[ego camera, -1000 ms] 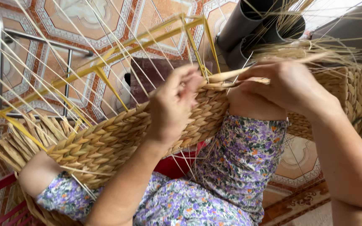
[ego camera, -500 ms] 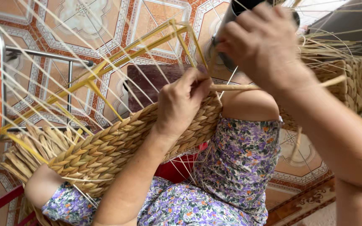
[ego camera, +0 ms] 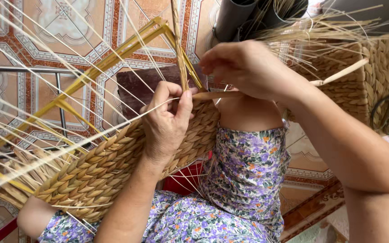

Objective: The person weaves a basket using dried palm leaves on a yellow metal frame. They interlace the leaves through vertical supports, pulling and tightening the weave to build the basket's body.

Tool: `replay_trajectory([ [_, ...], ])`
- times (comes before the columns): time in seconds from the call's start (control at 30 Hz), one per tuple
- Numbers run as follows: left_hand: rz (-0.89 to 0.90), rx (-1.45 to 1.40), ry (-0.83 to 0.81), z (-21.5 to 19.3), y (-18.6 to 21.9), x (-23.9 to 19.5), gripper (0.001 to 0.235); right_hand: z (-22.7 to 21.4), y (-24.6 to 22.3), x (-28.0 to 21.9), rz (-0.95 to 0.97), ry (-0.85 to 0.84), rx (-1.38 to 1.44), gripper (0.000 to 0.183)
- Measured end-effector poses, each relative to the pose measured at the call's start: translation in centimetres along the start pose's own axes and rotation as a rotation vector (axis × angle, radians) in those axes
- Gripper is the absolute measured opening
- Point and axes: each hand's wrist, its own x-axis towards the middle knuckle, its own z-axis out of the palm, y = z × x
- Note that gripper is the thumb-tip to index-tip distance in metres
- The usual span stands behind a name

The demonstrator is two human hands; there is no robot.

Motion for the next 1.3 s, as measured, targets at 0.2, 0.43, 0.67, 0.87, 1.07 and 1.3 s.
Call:
replay_trajectory([
  [0.2, -0.069, -0.083, -0.025, -0.2, 0.0, 0.2, 0.012, 0.7, 2.7, 2.0, 0.095, -0.25, -0.048, 0.022],
  [0.43, -0.069, -0.147, 0.011, 0.2, -0.4, -0.1, 0.027, 0.8, 3.7, 1.4, 0.212, -0.235, -0.07, 0.023],
  [0.67, 0.317, 0.202, 0.112, 0.3, -1.0, -0.2, 0.026, 1.0, 2.6, 3.6, -0.091, -0.138, 0.132, 0.035],
  [0.87, -0.018, 0.079, 0.011, 0.2, -0.8, 0.3, 0.031, 0.3, 2.4, 2.9, 0.173, -0.3, -0.107, 0.017],
  [1.07, 0.023, 0.017, -0.007, -0.1, -0.7, 0.0, 0.031, 0.8, 4.8, 1.9, 0.022, -0.315, 0.18, 0.022],
  [1.3, -0.035, 0.04, 0.022, 0.1, -0.5, 0.5, 0.032, 1.2, 5.4, 2.2, -0.069, -0.2, -0.05, 0.019],
])
